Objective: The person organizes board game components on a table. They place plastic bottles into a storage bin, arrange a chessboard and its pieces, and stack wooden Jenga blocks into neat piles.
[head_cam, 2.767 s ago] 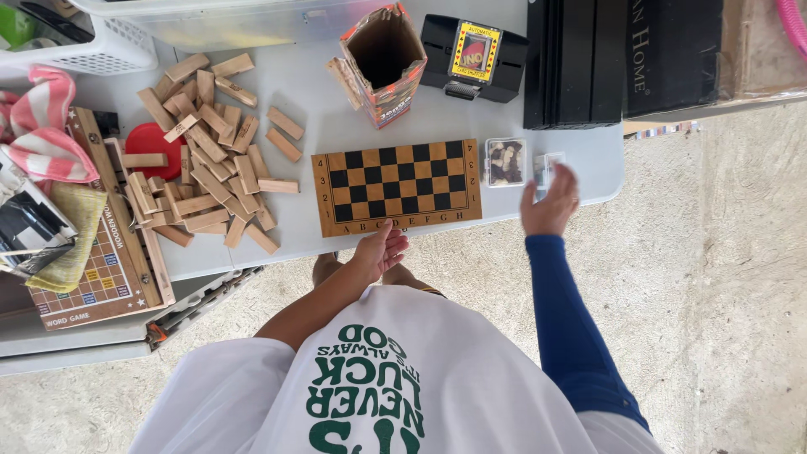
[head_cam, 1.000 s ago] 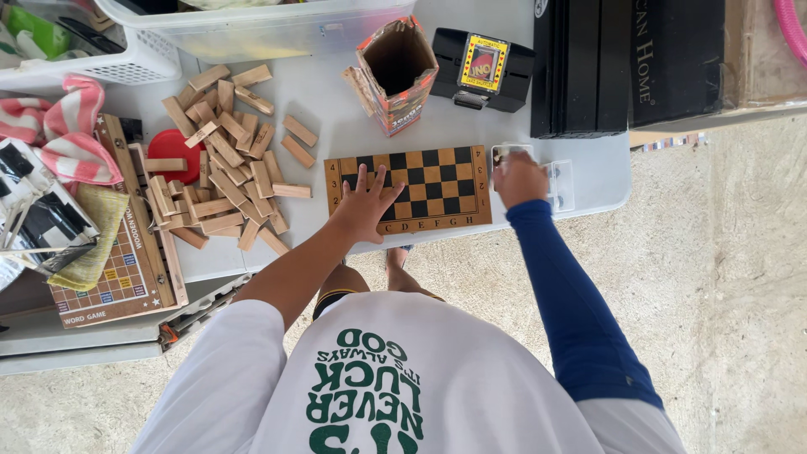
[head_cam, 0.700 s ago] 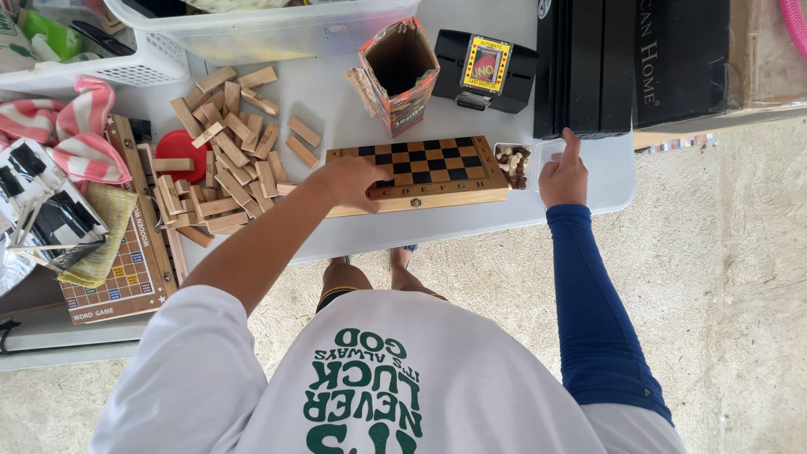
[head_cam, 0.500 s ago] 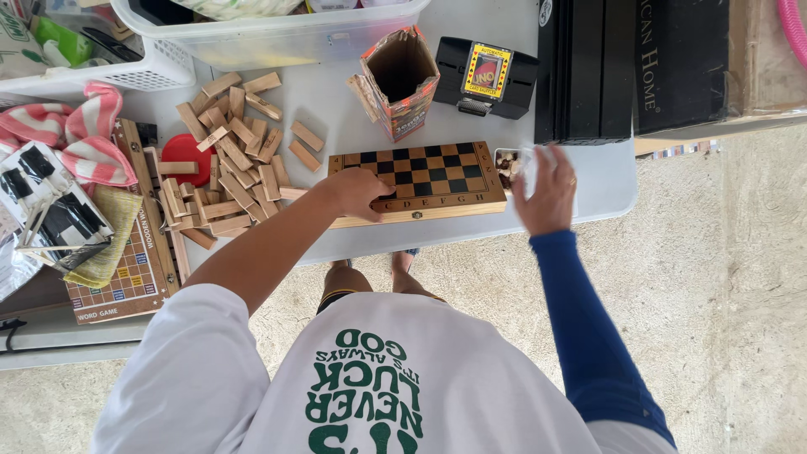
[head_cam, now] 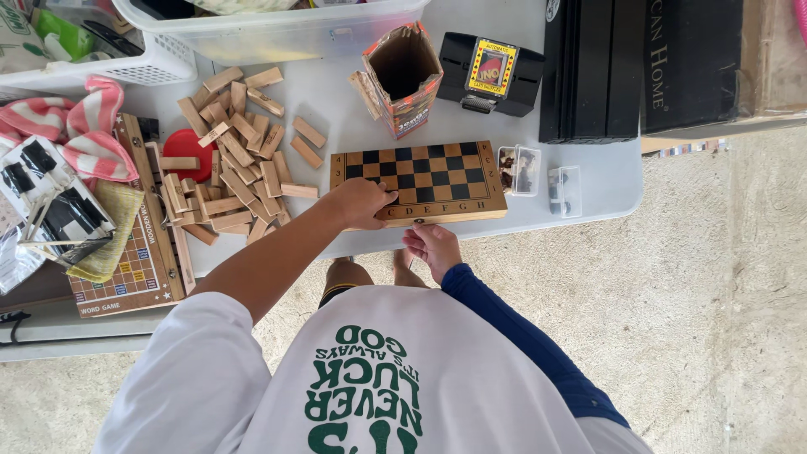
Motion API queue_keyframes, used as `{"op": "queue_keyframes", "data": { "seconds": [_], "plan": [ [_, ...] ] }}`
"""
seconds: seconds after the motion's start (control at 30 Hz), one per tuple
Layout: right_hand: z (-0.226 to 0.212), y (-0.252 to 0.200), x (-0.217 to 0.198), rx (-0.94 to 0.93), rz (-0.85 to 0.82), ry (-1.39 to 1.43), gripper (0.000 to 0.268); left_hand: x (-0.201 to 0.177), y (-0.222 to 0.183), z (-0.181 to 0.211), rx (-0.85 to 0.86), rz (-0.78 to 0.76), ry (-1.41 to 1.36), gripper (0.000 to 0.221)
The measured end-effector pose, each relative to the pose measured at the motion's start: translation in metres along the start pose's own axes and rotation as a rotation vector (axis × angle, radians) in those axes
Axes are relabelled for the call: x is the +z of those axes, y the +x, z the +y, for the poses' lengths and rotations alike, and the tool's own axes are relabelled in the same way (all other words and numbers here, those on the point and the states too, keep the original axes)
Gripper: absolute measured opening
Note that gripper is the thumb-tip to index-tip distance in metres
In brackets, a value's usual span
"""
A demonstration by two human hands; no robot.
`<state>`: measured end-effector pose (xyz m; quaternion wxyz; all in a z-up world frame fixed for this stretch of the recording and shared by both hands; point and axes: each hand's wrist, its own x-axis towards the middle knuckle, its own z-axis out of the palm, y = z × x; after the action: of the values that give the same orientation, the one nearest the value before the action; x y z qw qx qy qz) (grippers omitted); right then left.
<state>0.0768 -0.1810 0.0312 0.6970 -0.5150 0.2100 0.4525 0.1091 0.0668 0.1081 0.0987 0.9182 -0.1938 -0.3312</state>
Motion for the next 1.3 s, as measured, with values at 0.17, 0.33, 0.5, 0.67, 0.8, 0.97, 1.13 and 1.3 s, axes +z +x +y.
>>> {"op": "queue_keyframes", "data": {
  "seconds": [0.17,0.33,0.5,0.67,0.8,0.97,1.13,1.3],
  "plan": [
    [0.008,-0.010,0.006,0.109,0.123,0.213,0.025,0.008,-0.003,0.005,-0.007,0.032,0.010,0.076],
    [0.007,-0.018,0.008,0.139,0.143,0.393,0.018,0.016,-0.002,0.006,0.017,0.093,0.045,0.079],
    [0.004,-0.015,0.003,0.124,0.089,0.416,0.016,0.019,0.000,0.008,0.004,0.055,0.038,0.078],
    [0.016,-0.009,-0.003,0.172,0.122,0.405,0.016,0.030,0.001,0.014,-0.024,0.030,0.018,0.076],
    [0.028,-0.002,-0.009,0.156,0.123,0.376,0.018,0.046,0.005,0.017,-0.025,0.061,0.052,0.075],
    [0.038,0.003,-0.014,0.157,0.120,0.434,0.019,0.060,0.008,0.015,-0.032,0.082,0.040,0.073],
    [0.045,0.004,-0.015,0.160,0.138,0.424,0.019,0.071,0.009,0.015,-0.021,0.093,0.038,0.073],
    [0.038,-0.008,-0.018,0.113,0.120,0.364,0.021,0.062,0.003,0.022,-0.029,0.121,0.048,0.072]
  ]
}}
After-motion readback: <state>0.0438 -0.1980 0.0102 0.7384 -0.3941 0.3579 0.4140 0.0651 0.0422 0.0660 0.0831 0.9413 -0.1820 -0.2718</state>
